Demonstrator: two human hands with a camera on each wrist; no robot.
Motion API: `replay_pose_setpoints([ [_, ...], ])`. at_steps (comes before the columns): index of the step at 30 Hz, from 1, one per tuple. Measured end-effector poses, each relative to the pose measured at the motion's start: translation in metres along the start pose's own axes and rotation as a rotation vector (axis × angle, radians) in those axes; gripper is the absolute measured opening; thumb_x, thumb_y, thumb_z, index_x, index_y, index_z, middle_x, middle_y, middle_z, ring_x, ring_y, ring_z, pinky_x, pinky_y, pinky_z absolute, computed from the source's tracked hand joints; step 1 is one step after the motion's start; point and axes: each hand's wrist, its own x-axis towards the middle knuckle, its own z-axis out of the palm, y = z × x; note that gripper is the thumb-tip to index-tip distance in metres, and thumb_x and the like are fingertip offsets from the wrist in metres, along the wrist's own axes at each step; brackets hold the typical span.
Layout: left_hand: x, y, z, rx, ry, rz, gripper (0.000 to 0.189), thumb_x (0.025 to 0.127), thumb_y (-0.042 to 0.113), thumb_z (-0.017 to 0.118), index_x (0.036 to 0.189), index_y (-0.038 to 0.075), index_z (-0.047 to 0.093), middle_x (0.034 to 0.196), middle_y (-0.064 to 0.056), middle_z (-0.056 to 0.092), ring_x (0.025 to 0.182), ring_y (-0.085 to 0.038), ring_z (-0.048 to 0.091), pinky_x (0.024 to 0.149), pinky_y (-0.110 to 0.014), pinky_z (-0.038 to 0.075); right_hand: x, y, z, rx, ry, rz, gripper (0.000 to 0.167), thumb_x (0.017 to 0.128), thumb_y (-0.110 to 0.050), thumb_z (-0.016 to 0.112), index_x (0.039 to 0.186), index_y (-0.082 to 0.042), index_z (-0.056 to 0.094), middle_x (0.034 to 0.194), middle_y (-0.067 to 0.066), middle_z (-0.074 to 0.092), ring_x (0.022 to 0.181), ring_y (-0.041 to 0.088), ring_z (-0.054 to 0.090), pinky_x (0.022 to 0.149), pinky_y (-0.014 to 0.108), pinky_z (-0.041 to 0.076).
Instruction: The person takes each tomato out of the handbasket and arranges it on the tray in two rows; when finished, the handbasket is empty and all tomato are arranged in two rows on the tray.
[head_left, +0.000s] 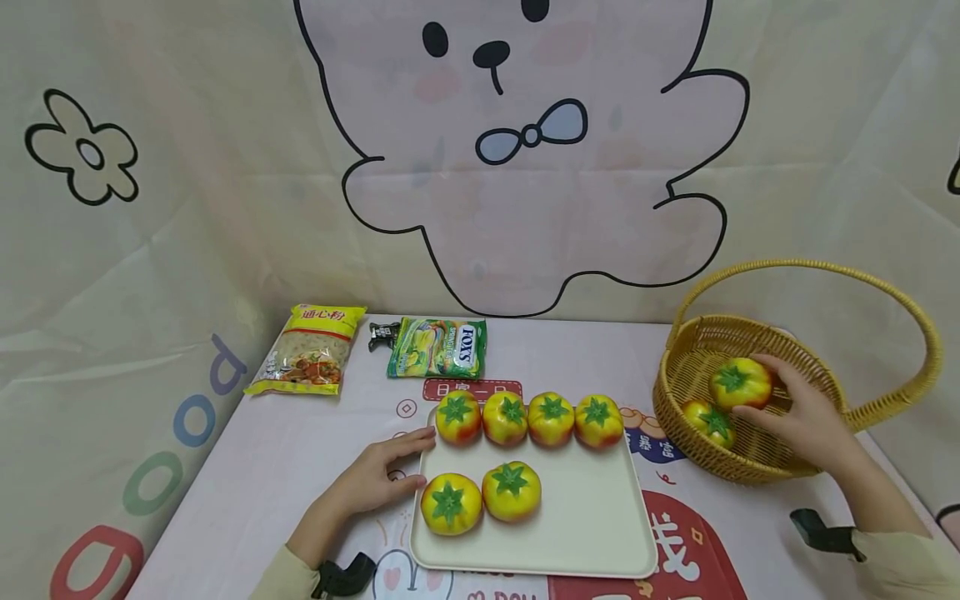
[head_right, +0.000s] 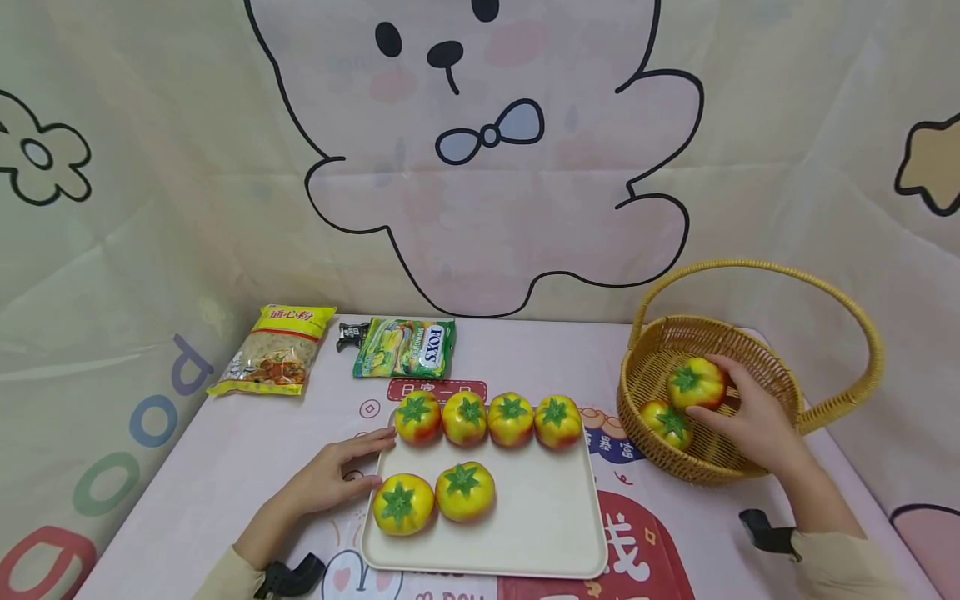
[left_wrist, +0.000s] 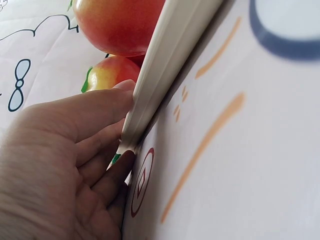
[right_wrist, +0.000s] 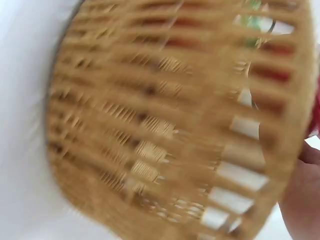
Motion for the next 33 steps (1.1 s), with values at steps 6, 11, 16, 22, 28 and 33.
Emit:
replay_pose_setpoints([
  [6, 0.001, 0.001, 0.0, -0.02, -0.014, -0.017, 0.055, 0.085, 0.038, 0.069, 0.134, 0.02, 0.055, 0.146, 0.003, 0.045, 0.137, -0.026, 0.039, 0.112, -0.052, 0.03, -0.006, -0.021, 0.007, 0.115, 0.016, -0.043, 0.077, 0.085, -0.017, 0.071, 0.146, -0.005, 0.025, 0.126, 0.013, 0.038, 0.093, -0.018, 0.036, 0.07, -0.003, 0.041],
  [11, 0.001, 0.002, -0.001, -0.028, -0.019, -0.027, 0.055, 0.085, 0.038, 0.069, 0.135, 0.019, 0.054, 0.146, 0.004, 0.045, 0.137, -0.025, 0.039, 0.112, -0.052, 0.03, -0.012, -0.039, 0.019, 0.162, 0.04, -0.059, 0.077, 0.084, -0.014, 0.072, 0.146, -0.008, 0.027, 0.125, 0.0, 0.04, 0.097, -0.02, 0.037, 0.075, -0.003, 0.041],
  [16, 0.001, 0.002, -0.001, -0.012, -0.015, -0.025, 0.055, 0.085, 0.037, 0.069, 0.135, 0.019, 0.055, 0.146, 0.006, 0.044, 0.137, -0.024, 0.039, 0.112, -0.05, 0.031, -0.018, -0.054, 0.035, 0.23, 0.035, -0.098, 0.076, 0.083, -0.011, 0.073, 0.146, -0.011, 0.03, 0.124, -0.016, 0.038, 0.101, -0.02, 0.039, 0.079, -0.002, 0.042],
  [22, 0.0, 0.002, -0.002, -0.007, -0.015, -0.045, 0.055, 0.083, 0.036, 0.071, 0.133, 0.021, 0.056, 0.146, 0.011, 0.044, 0.137, -0.02, 0.039, 0.112, -0.048, 0.032, -0.023, -0.068, 0.055, 0.313, 0.029, -0.161, 0.075, 0.081, -0.003, 0.072, 0.144, -0.007, 0.032, 0.126, -0.021, 0.039, 0.108, -0.014, 0.042, 0.085, -0.002, 0.039],
  [28, 0.0, 0.004, -0.001, -0.015, -0.007, -0.049, 0.054, 0.083, 0.036, 0.071, 0.133, 0.022, 0.056, 0.146, 0.009, 0.044, 0.137, -0.022, 0.039, 0.112, -0.05, 0.031, -0.023, -0.082, 0.071, 0.366, 0.031, -0.197, 0.074, 0.079, 0.001, 0.072, 0.143, -0.006, 0.034, 0.127, -0.022, 0.04, 0.105, -0.01, 0.048, 0.085, 0.001, 0.044],
  [33, -0.001, 0.003, 0.0, -0.04, -0.012, -0.067, 0.054, 0.083, 0.037, 0.071, 0.133, 0.023, 0.056, 0.146, 0.01, 0.043, 0.138, -0.021, 0.037, 0.113, -0.05, 0.029, -0.025, -0.088, 0.08, 0.416, 0.013, -0.219, 0.074, 0.079, 0.003, 0.071, 0.144, -0.005, 0.034, 0.133, -0.022, 0.04, 0.113, -0.011, 0.045, 0.091, 0.0, 0.038],
])
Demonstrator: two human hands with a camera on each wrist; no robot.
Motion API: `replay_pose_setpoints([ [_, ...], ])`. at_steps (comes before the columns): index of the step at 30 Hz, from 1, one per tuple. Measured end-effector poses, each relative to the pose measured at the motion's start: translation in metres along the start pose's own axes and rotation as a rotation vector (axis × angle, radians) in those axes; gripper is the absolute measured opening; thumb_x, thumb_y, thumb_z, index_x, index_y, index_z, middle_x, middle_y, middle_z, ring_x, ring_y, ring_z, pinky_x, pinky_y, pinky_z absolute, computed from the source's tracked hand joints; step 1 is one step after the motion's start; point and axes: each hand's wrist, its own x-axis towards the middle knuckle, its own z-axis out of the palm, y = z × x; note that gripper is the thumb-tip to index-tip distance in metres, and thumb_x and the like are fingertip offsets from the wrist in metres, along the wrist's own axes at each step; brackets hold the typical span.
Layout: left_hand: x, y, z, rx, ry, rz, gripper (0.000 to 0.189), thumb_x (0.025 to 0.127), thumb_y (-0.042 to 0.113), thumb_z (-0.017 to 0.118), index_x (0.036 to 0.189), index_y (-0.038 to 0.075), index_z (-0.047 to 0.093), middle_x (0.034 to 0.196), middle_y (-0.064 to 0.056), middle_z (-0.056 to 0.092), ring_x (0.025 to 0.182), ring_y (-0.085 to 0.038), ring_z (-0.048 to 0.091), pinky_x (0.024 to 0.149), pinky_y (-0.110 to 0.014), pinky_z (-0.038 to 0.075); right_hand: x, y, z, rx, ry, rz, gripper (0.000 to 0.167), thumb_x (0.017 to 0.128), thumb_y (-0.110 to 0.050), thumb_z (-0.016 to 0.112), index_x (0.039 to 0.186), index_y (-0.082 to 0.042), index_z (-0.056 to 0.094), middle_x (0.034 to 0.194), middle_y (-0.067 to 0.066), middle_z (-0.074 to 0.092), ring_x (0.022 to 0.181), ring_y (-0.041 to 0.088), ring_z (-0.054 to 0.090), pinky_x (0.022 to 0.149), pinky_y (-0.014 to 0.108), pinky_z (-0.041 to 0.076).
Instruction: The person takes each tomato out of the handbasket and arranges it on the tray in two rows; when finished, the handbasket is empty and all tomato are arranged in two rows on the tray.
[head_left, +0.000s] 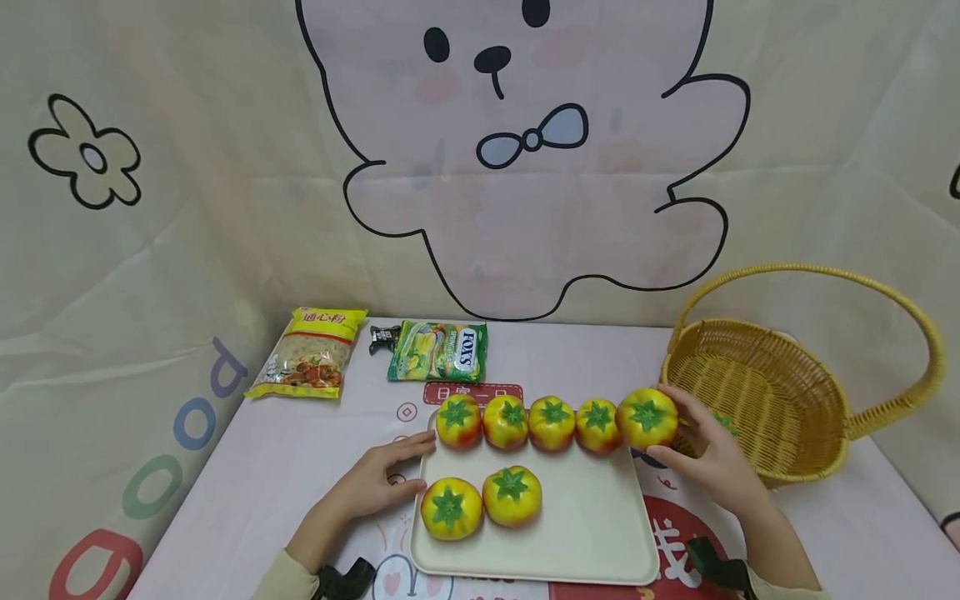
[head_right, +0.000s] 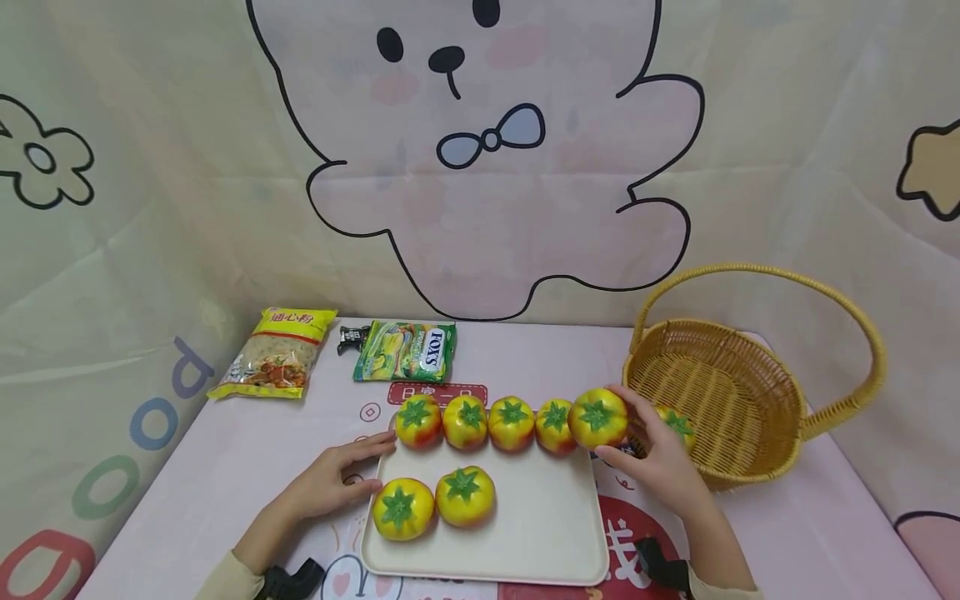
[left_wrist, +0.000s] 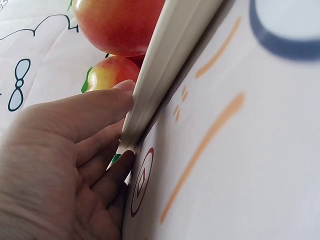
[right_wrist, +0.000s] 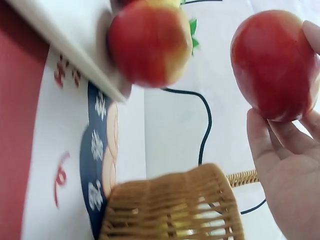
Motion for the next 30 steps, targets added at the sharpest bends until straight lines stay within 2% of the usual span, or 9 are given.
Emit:
replay_pose_setpoints([
  [5, -0.001, -0.001, 0.002, 0.007, -0.016, -0.012, 0.055, 0.083, 0.041, 0.07, 0.134, 0.024, 0.056, 0.146, 0.011, 0.043, 0.138, -0.02, 0.037, 0.113, -0.05, 0.03, -0.003, 0.001, 0.007, 0.082, -0.068, -0.021, 0.071, 0.082, 0.005, 0.068, 0.143, -0.004, 0.034, 0.138, -0.016, 0.041, 0.121, -0.01, 0.042, 0.097, 0.0, 0.034],
  [9, -0.001, -0.002, 0.002, 0.012, -0.012, -0.018, 0.055, 0.083, 0.04, 0.07, 0.133, 0.025, 0.056, 0.146, 0.012, 0.043, 0.138, -0.019, 0.037, 0.113, -0.05, 0.03, -0.004, 0.0, 0.013, 0.095, -0.121, -0.019, 0.07, 0.083, 0.001, 0.068, 0.144, -0.006, 0.034, 0.138, -0.014, 0.043, 0.122, -0.009, 0.042, 0.097, 0.002, 0.037],
  [16, 0.0, 0.0, 0.001, 0.005, -0.011, -0.024, 0.054, 0.083, 0.037, 0.071, 0.133, 0.025, 0.056, 0.146, 0.012, 0.043, 0.139, -0.02, 0.036, 0.113, -0.05, 0.029, -0.004, -0.005, 0.022, 0.076, -0.184, 0.014, 0.067, 0.085, -0.005, 0.069, 0.143, -0.009, 0.036, 0.137, 0.014, 0.046, 0.117, -0.009, 0.046, 0.094, 0.008, 0.043],
  [20, 0.0, -0.001, 0.0, 0.004, -0.013, -0.029, 0.053, 0.083, 0.036, 0.071, 0.133, 0.025, 0.057, 0.146, 0.012, 0.043, 0.139, -0.019, 0.036, 0.114, -0.049, 0.028, -0.004, -0.007, 0.028, 0.049, -0.205, 0.039, 0.066, 0.085, -0.011, 0.07, 0.142, -0.01, 0.038, 0.137, 0.015, 0.045, 0.116, -0.011, 0.045, 0.093, 0.01, 0.044],
  [25, 0.001, -0.001, 0.0, 0.01, -0.007, -0.013, 0.053, 0.083, 0.036, 0.071, 0.132, 0.025, 0.057, 0.146, 0.011, 0.043, 0.138, -0.02, 0.037, 0.113, -0.05, 0.029, -0.004, -0.008, 0.035, 0.044, -0.229, 0.029, 0.066, 0.084, -0.015, 0.072, 0.141, -0.012, 0.04, 0.142, 0.015, 0.04, 0.118, -0.01, 0.042, 0.095, 0.01, 0.043],
  [30, 0.001, -0.002, 0.0, 0.014, -0.003, -0.003, 0.053, 0.083, 0.037, 0.071, 0.132, 0.024, 0.057, 0.146, 0.01, 0.043, 0.138, -0.02, 0.037, 0.113, -0.049, 0.029, -0.004, -0.008, 0.042, 0.047, -0.291, 0.056, 0.066, 0.084, -0.019, 0.072, 0.141, -0.013, 0.04, 0.144, 0.015, 0.04, 0.118, -0.009, 0.044, 0.095, 0.018, 0.048],
])
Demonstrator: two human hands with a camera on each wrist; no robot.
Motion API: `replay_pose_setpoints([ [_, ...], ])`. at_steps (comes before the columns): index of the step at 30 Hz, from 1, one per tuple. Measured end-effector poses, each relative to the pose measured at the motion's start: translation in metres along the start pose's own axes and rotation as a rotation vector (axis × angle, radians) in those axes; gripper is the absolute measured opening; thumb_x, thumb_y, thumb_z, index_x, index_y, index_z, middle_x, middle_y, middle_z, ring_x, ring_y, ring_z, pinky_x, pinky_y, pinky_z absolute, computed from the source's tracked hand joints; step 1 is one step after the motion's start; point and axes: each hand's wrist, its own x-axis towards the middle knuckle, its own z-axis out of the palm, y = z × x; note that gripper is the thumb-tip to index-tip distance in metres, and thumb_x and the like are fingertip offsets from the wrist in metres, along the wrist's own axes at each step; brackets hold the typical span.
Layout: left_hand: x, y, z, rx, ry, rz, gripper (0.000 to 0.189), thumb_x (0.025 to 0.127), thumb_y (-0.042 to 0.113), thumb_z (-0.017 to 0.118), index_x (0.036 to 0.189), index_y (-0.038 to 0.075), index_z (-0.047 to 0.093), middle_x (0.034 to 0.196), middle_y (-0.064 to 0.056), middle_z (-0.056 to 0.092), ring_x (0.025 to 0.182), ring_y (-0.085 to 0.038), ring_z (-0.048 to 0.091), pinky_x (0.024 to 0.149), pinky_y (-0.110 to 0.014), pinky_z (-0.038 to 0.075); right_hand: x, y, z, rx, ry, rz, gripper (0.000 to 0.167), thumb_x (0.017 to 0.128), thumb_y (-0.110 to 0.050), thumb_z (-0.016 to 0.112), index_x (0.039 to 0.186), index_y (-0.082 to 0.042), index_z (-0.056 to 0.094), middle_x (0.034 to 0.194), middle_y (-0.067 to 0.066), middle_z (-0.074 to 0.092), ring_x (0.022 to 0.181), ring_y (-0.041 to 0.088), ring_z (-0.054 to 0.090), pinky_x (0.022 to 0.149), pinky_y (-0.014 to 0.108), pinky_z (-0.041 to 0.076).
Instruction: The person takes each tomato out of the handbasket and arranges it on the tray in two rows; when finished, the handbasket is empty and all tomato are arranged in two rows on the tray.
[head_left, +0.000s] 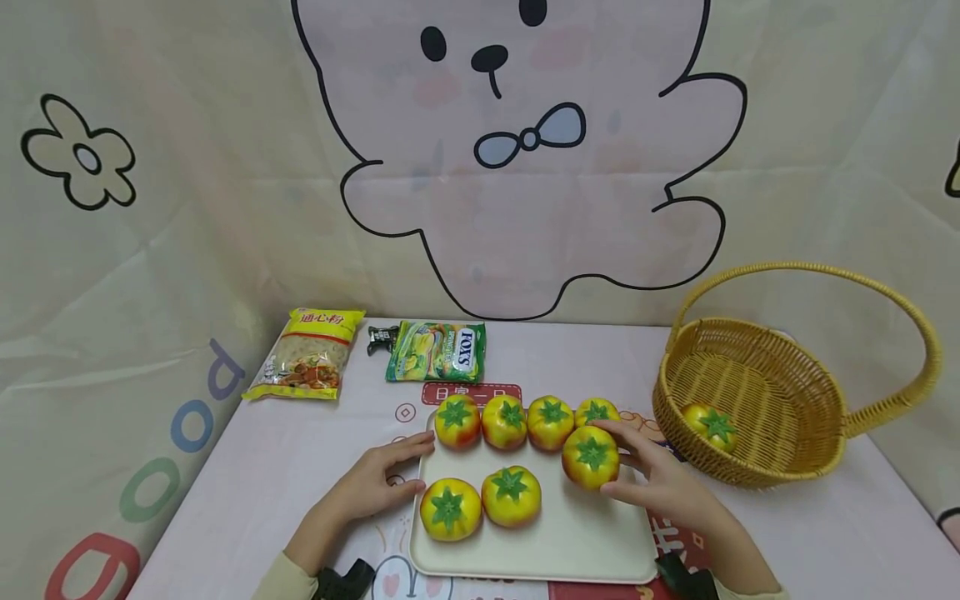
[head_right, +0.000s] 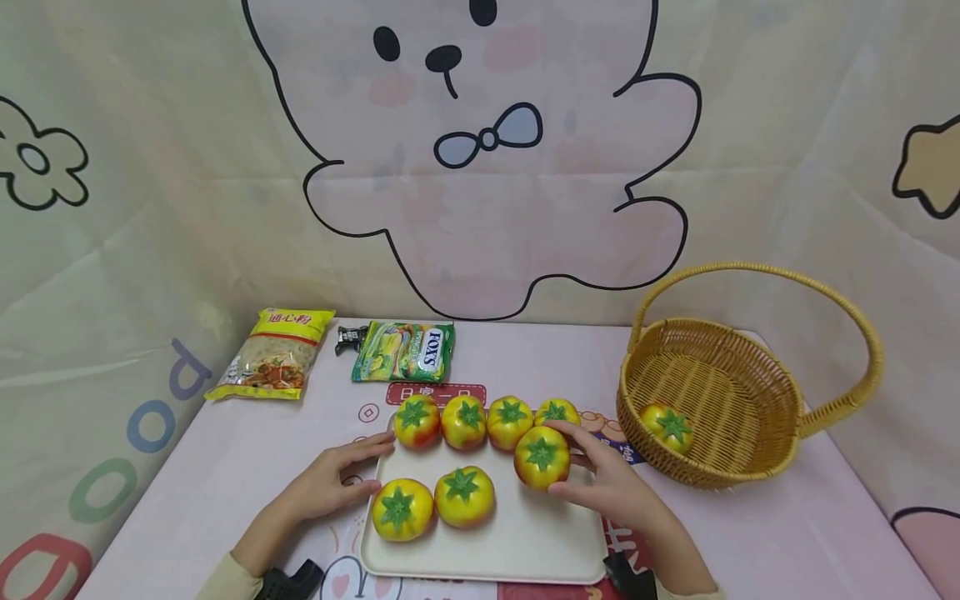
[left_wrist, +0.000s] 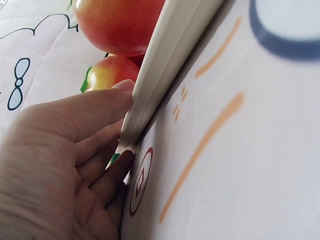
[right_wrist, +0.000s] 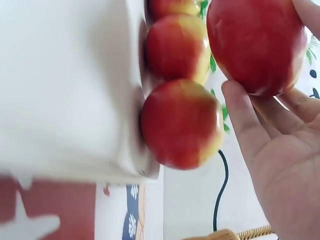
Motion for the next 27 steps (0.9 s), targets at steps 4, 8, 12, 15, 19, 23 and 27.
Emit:
replay_pose_setpoints([
  [4, 0.0, 0.001, 0.0, 0.005, 0.002, 0.02, 0.053, 0.084, 0.037, 0.07, 0.133, 0.022, 0.057, 0.146, 0.007, 0.044, 0.137, -0.023, 0.039, 0.112, -0.051, 0.03, 0.002, 0.0, 0.006, 0.048, -0.081, 0.038, 0.066, 0.085, -0.02, 0.071, 0.142, -0.012, 0.039, 0.143, 0.014, 0.042, 0.119, -0.004, 0.047, 0.097, 0.022, 0.048],
  [8, 0.001, 0.002, -0.001, 0.012, -0.002, 0.023, 0.053, 0.085, 0.038, 0.069, 0.133, 0.021, 0.056, 0.147, 0.005, 0.044, 0.137, -0.025, 0.039, 0.111, -0.053, 0.031, 0.002, -0.001, 0.01, 0.103, -0.174, 0.089, 0.066, 0.086, -0.022, 0.07, 0.143, -0.013, 0.038, 0.145, 0.013, 0.04, 0.121, -0.005, 0.045, 0.1, 0.02, 0.045],
  [12, 0.0, 0.002, -0.001, 0.007, -0.007, 0.007, 0.053, 0.085, 0.039, 0.069, 0.133, 0.022, 0.056, 0.147, 0.005, 0.044, 0.138, -0.024, 0.038, 0.111, -0.053, 0.03, 0.002, -0.001, 0.014, 0.093, -0.233, 0.128, 0.066, 0.085, -0.027, 0.07, 0.142, -0.019, 0.039, 0.143, 0.01, 0.044, 0.126, 0.006, 0.046, 0.102, 0.023, 0.044],
  [15, 0.0, 0.002, -0.001, 0.006, -0.007, 0.006, 0.053, 0.085, 0.038, 0.069, 0.133, 0.022, 0.056, 0.147, 0.005, 0.044, 0.138, -0.025, 0.038, 0.111, -0.053, 0.03, 0.003, 0.0, 0.017, 0.072, -0.262, 0.118, 0.066, 0.085, -0.029, 0.07, 0.143, -0.018, 0.039, 0.141, 0.009, 0.046, 0.127, 0.017, 0.048, 0.102, 0.026, 0.044],
  [19, 0.001, 0.002, -0.001, 0.004, -0.007, 0.008, 0.052, 0.085, 0.037, 0.069, 0.133, 0.022, 0.056, 0.147, 0.005, 0.044, 0.137, -0.025, 0.039, 0.111, -0.053, 0.03, 0.004, 0.002, 0.019, 0.069, -0.294, 0.09, 0.067, 0.086, -0.029, 0.069, 0.143, -0.012, 0.038, 0.141, 0.01, 0.048, 0.127, 0.018, 0.048, 0.103, 0.027, 0.044],
  [23, 0.0, 0.002, -0.001, 0.0, -0.012, 0.003, 0.053, 0.084, 0.038, 0.07, 0.133, 0.022, 0.056, 0.147, 0.007, 0.044, 0.137, -0.024, 0.039, 0.112, -0.051, 0.03, 0.005, 0.004, 0.022, 0.065, -0.304, 0.087, 0.068, 0.086, -0.029, 0.069, 0.143, -0.012, 0.039, 0.14, 0.008, 0.049, 0.127, 0.016, 0.047, 0.104, 0.027, 0.043],
  [27, 0.0, 0.001, -0.001, -0.002, -0.016, -0.01, 0.054, 0.083, 0.04, 0.07, 0.133, 0.024, 0.057, 0.147, 0.011, 0.043, 0.138, -0.02, 0.037, 0.113, -0.049, 0.03, 0.005, 0.006, 0.024, 0.053, -0.311, 0.086, 0.068, 0.086, -0.031, 0.069, 0.144, -0.013, 0.038, 0.14, 0.005, 0.049, 0.127, 0.013, 0.046, 0.106, 0.03, 0.041],
])
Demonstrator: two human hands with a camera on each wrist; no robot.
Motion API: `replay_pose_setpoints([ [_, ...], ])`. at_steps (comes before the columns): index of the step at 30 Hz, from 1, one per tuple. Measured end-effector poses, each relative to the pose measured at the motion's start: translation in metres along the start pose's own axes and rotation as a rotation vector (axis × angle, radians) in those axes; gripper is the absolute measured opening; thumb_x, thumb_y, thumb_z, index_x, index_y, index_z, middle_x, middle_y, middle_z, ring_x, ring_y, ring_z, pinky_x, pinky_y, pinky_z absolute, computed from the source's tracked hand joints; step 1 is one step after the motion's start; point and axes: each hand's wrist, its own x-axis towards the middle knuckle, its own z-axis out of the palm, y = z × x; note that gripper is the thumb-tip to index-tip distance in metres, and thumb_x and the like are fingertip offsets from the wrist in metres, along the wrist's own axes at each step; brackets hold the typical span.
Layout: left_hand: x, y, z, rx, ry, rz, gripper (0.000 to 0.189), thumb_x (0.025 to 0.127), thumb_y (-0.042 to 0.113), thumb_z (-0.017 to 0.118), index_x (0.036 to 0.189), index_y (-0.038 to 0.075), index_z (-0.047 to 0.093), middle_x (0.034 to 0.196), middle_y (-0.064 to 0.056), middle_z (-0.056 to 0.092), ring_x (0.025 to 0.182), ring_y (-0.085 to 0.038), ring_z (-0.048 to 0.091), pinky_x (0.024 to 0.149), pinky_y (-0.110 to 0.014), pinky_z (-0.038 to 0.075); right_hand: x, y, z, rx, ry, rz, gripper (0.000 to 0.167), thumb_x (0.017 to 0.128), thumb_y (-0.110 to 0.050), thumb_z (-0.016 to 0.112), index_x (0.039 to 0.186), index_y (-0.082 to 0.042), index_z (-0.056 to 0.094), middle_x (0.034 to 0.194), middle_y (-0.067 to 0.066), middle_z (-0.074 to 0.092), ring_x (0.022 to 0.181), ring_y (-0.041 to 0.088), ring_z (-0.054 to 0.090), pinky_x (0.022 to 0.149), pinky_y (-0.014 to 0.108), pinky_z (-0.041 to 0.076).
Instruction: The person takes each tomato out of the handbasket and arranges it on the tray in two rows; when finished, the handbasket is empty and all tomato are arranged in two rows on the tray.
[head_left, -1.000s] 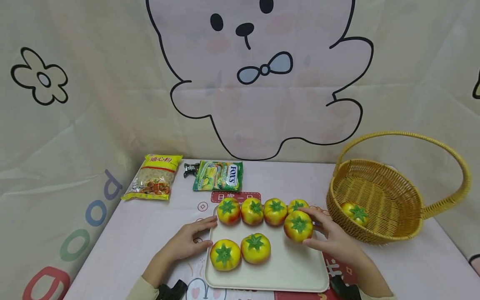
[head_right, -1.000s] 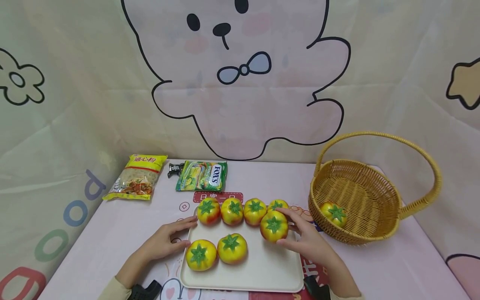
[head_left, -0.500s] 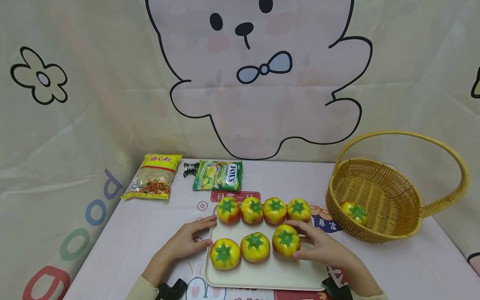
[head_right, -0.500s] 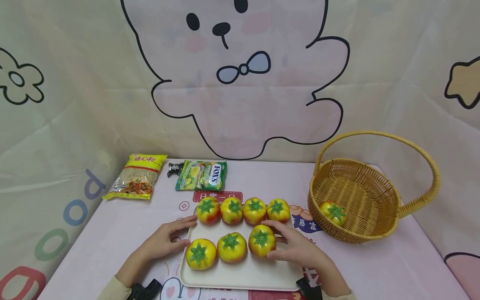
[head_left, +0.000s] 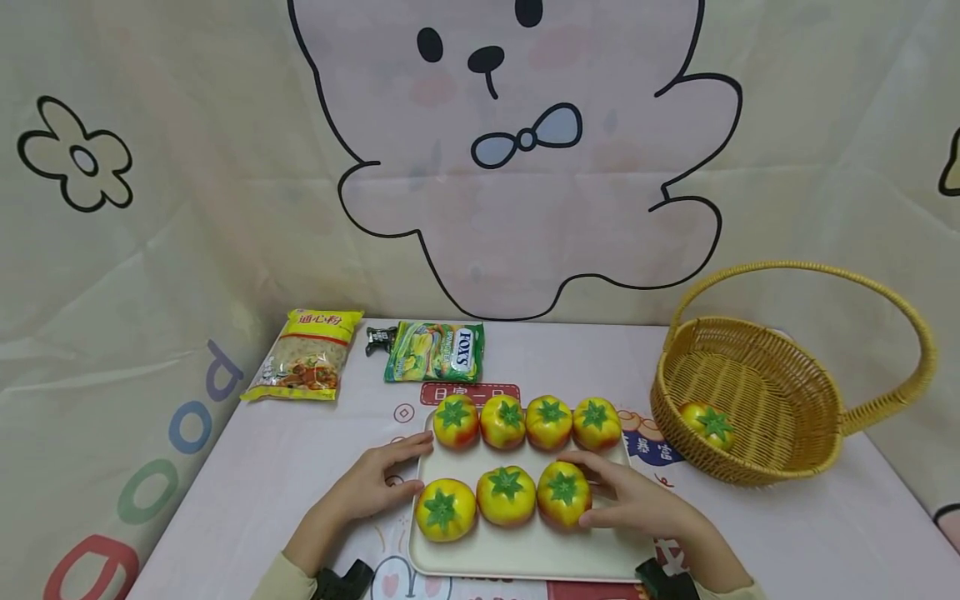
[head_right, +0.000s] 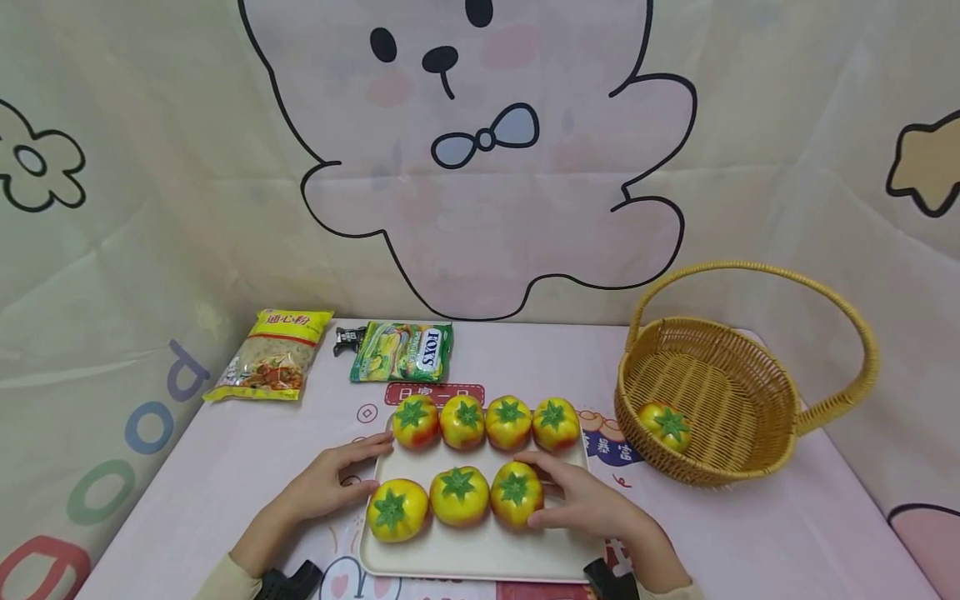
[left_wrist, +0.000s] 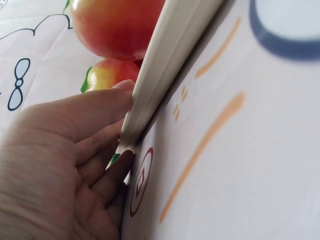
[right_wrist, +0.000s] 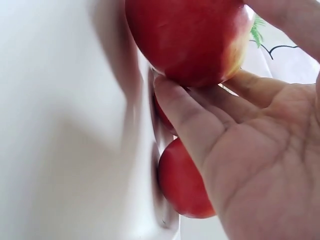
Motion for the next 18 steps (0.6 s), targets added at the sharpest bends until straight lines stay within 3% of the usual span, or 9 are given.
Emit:
replay_pose_setpoints([
  [5, -0.0004, -0.0007, 0.0004, 0.009, 0.002, 0.002, 0.053, 0.083, 0.04, 0.07, 0.132, 0.025, 0.057, 0.146, 0.011, 0.043, 0.138, -0.02, 0.038, 0.113, -0.05, 0.03, 0.0014, 0.0011, 0.0013, -0.001, -0.019, 0.005, 0.068, 0.087, -0.031, 0.067, 0.145, -0.015, 0.036, 0.142, 0.004, 0.047, 0.13, 0.011, 0.043, 0.109, 0.03, 0.039],
  [18, -0.0004, -0.0006, 0.0003, 0.009, 0.003, -0.001, 0.055, 0.083, 0.045, 0.069, 0.132, 0.026, 0.057, 0.146, 0.012, 0.043, 0.138, -0.019, 0.037, 0.113, -0.05, 0.03, 0.0029, 0.0015, 0.0019, -0.013, 0.01, 0.062, 0.074, 0.085, -0.034, 0.069, 0.146, -0.011, 0.034, 0.148, 0.012, 0.041, 0.135, 0.031, 0.038, 0.109, 0.022, 0.035],
])
